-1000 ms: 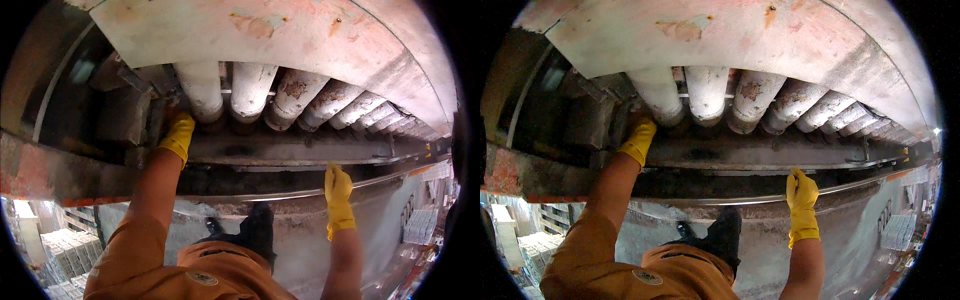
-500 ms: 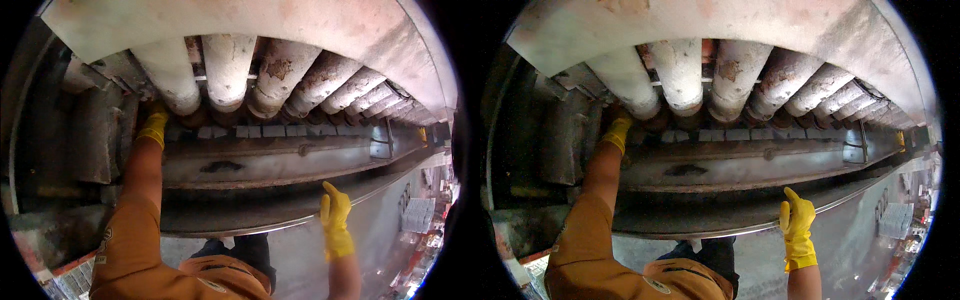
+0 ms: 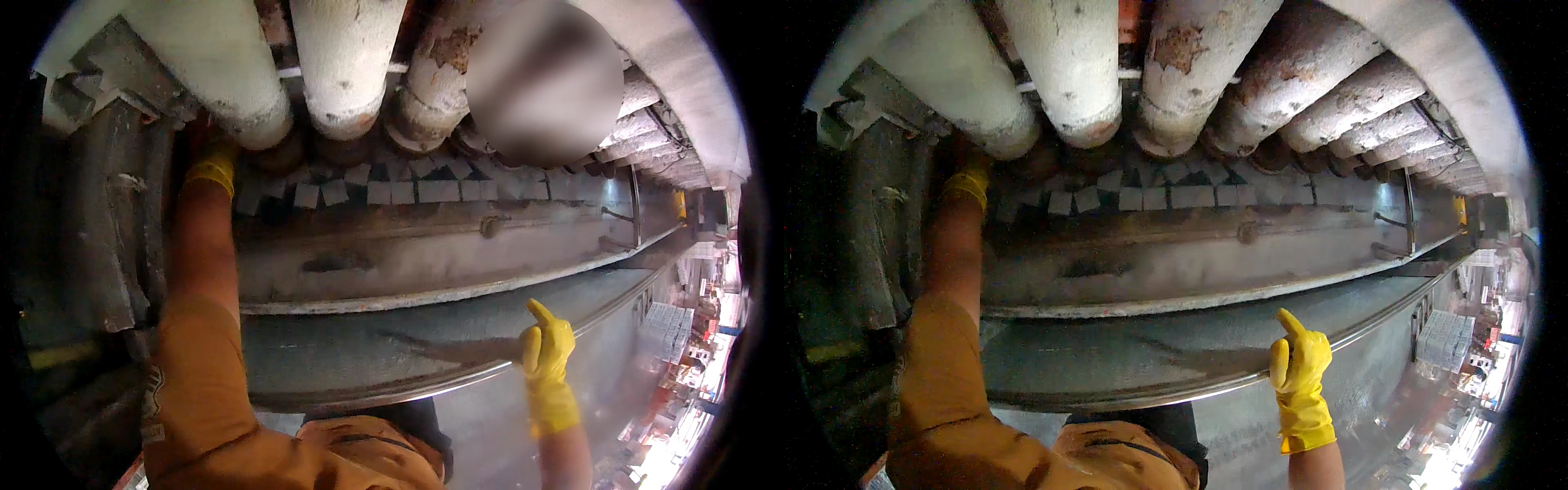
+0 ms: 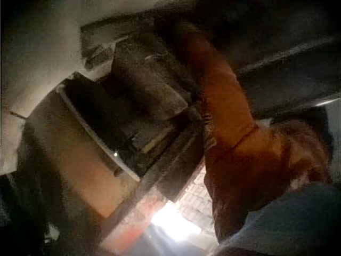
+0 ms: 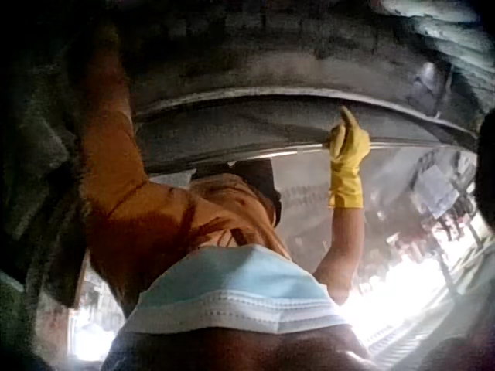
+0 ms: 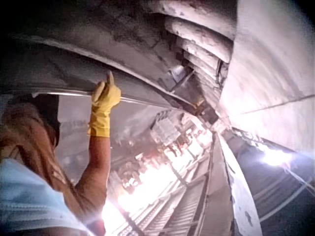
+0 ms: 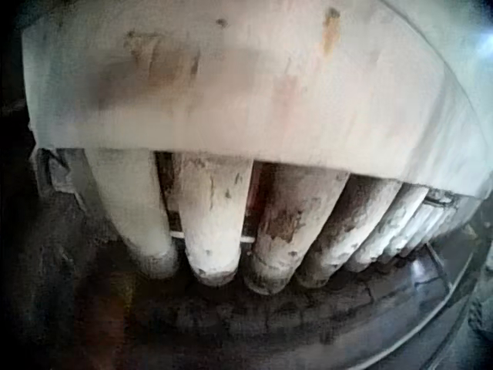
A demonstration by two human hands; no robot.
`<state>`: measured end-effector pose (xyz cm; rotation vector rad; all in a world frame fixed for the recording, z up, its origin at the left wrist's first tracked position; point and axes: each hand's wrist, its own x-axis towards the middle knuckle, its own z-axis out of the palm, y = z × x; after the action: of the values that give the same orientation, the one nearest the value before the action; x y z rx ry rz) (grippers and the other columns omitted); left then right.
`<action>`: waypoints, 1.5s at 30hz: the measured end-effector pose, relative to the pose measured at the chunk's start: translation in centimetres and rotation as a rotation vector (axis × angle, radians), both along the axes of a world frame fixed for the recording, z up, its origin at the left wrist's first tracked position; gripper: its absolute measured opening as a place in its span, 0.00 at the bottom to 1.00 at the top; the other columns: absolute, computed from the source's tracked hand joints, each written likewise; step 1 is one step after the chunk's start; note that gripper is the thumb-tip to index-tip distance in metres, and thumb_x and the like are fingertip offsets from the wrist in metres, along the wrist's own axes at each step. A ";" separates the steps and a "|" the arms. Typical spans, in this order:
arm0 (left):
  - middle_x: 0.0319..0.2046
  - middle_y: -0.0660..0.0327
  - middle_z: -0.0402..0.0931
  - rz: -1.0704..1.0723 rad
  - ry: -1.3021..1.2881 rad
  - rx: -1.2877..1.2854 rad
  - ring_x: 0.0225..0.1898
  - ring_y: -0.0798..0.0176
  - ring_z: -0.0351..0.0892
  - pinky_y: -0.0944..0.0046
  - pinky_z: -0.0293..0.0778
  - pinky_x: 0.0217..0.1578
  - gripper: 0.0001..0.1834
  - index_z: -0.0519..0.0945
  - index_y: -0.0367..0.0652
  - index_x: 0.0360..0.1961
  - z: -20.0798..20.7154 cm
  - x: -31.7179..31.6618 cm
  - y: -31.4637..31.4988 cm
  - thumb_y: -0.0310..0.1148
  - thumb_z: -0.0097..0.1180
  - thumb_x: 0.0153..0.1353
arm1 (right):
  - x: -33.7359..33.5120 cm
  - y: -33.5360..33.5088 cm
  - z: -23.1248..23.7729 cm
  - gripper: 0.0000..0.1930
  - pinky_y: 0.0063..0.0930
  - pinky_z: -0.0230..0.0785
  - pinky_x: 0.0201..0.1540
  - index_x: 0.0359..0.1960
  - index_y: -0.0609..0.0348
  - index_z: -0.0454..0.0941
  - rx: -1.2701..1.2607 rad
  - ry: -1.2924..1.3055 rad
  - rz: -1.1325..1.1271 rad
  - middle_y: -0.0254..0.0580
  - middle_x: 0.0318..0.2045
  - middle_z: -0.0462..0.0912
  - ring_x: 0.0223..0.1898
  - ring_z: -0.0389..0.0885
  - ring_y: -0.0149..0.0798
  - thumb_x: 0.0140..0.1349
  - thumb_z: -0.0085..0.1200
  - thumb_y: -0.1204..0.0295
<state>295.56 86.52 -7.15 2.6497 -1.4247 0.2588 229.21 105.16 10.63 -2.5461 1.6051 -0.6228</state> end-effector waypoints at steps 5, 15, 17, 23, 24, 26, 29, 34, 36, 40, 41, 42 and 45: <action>0.46 0.48 0.84 -0.052 0.017 -0.075 0.49 0.40 0.81 0.48 0.76 0.51 0.22 0.86 0.44 0.44 -2.8 -0.2 0.1 0.50 0.51 0.68 | -0.1 1.0 0.2 0.17 0.37 0.64 0.29 0.49 0.60 0.85 -0.005 -0.011 -0.023 0.38 0.19 0.74 0.21 0.71 0.44 0.64 0.54 0.64; 0.40 0.49 0.85 -0.214 0.165 -0.148 0.44 0.41 0.82 0.45 0.76 0.46 0.18 0.87 0.44 0.37 -1.5 -8.7 14.0 0.45 0.51 0.68 | -1.2 4.8 0.6 0.15 0.38 0.65 0.31 0.49 0.58 0.85 -0.038 -0.084 -0.035 0.41 0.21 0.77 0.23 0.74 0.46 0.65 0.56 0.65; 0.40 0.50 0.85 -0.364 0.121 -0.091 0.44 0.43 0.83 0.45 0.77 0.45 0.15 0.87 0.45 0.37 0.9 -11.6 16.6 0.41 0.52 0.67 | -1.6 5.7 0.6 0.15 0.39 0.66 0.31 0.49 0.58 0.85 -0.076 -0.098 -0.021 0.41 0.22 0.78 0.24 0.75 0.47 0.65 0.56 0.65; 0.38 0.53 0.86 -0.645 -0.071 0.353 0.39 0.44 0.85 0.40 0.78 0.40 0.12 0.87 0.47 0.39 1.2 -15.8 21.9 0.36 0.52 0.62 | -2.5 8.2 0.8 0.15 0.38 0.67 0.31 0.49 0.58 0.85 -0.087 -0.097 -0.017 0.39 0.21 0.77 0.23 0.75 0.46 0.65 0.57 0.65; 0.39 0.53 0.86 -0.641 -0.065 0.400 0.41 0.44 0.85 0.41 0.78 0.41 0.12 0.87 0.48 0.40 1.2 -16.5 22.8 0.35 0.52 0.63 | -2.9 8.6 0.6 0.15 0.38 0.67 0.30 0.49 0.58 0.85 -0.101 -0.090 -0.016 0.38 0.20 0.77 0.23 0.75 0.46 0.65 0.57 0.65; 0.40 0.54 0.86 -0.659 -0.036 0.428 0.43 0.45 0.85 0.41 0.77 0.41 0.13 0.86 0.48 0.42 0.6 -17.0 23.9 0.34 0.50 0.64 | -3.3 9.1 0.3 0.15 0.36 0.66 0.30 0.49 0.58 0.85 -0.136 -0.095 0.005 0.37 0.19 0.76 0.23 0.75 0.44 0.66 0.57 0.65; 0.40 0.53 0.86 -0.661 -0.082 0.457 0.43 0.45 0.85 0.41 0.77 0.41 0.13 0.86 0.48 0.41 0.0 -17.1 24.3 0.35 0.48 0.65 | -3.5 10.0 0.1 0.14 0.36 0.67 0.30 0.49 0.58 0.85 -0.132 -0.123 0.002 0.37 0.20 0.77 0.23 0.75 0.44 0.66 0.57 0.66; 0.37 0.53 0.86 -0.628 -0.134 0.266 0.40 0.45 0.85 0.42 0.77 0.41 0.11 0.85 0.49 0.39 -3.0 -15.8 22.7 0.35 0.50 0.64 | -3.8 10.9 -0.9 0.14 0.37 0.68 0.31 0.48 0.58 0.85 -0.113 -0.132 -0.020 0.39 0.22 0.79 0.24 0.76 0.45 0.65 0.58 0.66; 0.36 0.52 0.86 -0.615 -0.137 0.251 0.40 0.45 0.85 0.44 0.78 0.41 0.10 0.86 0.49 0.37 -3.2 -16.7 22.4 0.34 0.52 0.64 | -4.0 11.1 -1.3 0.14 0.37 0.68 0.31 0.48 0.58 0.85 -0.148 -0.118 -0.010 0.39 0.23 0.80 0.24 0.77 0.46 0.65 0.58 0.66; 0.37 0.50 0.85 -0.565 -0.018 0.279 0.41 0.43 0.85 0.44 0.78 0.41 0.10 0.87 0.48 0.35 -3.1 -17.6 21.6 0.32 0.54 0.61 | -4.1 11.2 -1.6 0.14 0.38 0.69 0.31 0.48 0.58 0.85 -0.154 -0.105 -0.020 0.40 0.23 0.81 0.25 0.77 0.46 0.64 0.58 0.66; 0.37 0.50 0.85 -0.585 0.004 0.253 0.41 0.42 0.85 0.44 0.78 0.41 0.10 0.87 0.47 0.35 -3.1 -17.3 21.5 0.31 0.54 0.60 | -4.1 11.2 -1.6 0.14 0.38 0.69 0.31 0.48 0.58 0.85 -0.146 -0.109 -0.027 0.40 0.23 0.81 0.25 0.77 0.46 0.64 0.59 0.65; 0.36 0.50 0.85 -0.604 0.026 0.228 0.40 0.41 0.84 0.43 0.78 0.41 0.10 0.87 0.47 0.35 -3.2 -17.0 21.4 0.30 0.54 0.58 | -4.1 11.3 -1.5 0.14 0.38 0.68 0.31 0.48 0.58 0.85 -0.139 -0.113 -0.033 0.40 0.23 0.81 0.25 0.77 0.46 0.64 0.59 0.65; 0.35 0.49 0.85 -0.578 0.017 0.241 0.40 0.40 0.84 0.43 0.78 0.40 0.10 0.87 0.46 0.35 -2.9 -17.0 21.4 0.32 0.55 0.56 | -3.7 11.1 -1.4 0.15 0.38 0.68 0.31 0.48 0.59 0.85 -0.147 -0.166 -0.029 0.39 0.21 0.79 0.24 0.76 0.46 0.65 0.58 0.65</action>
<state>278.52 107.94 -10.08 2.2477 -2.2447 0.0025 225.53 116.23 9.26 -2.4945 1.5986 -0.9608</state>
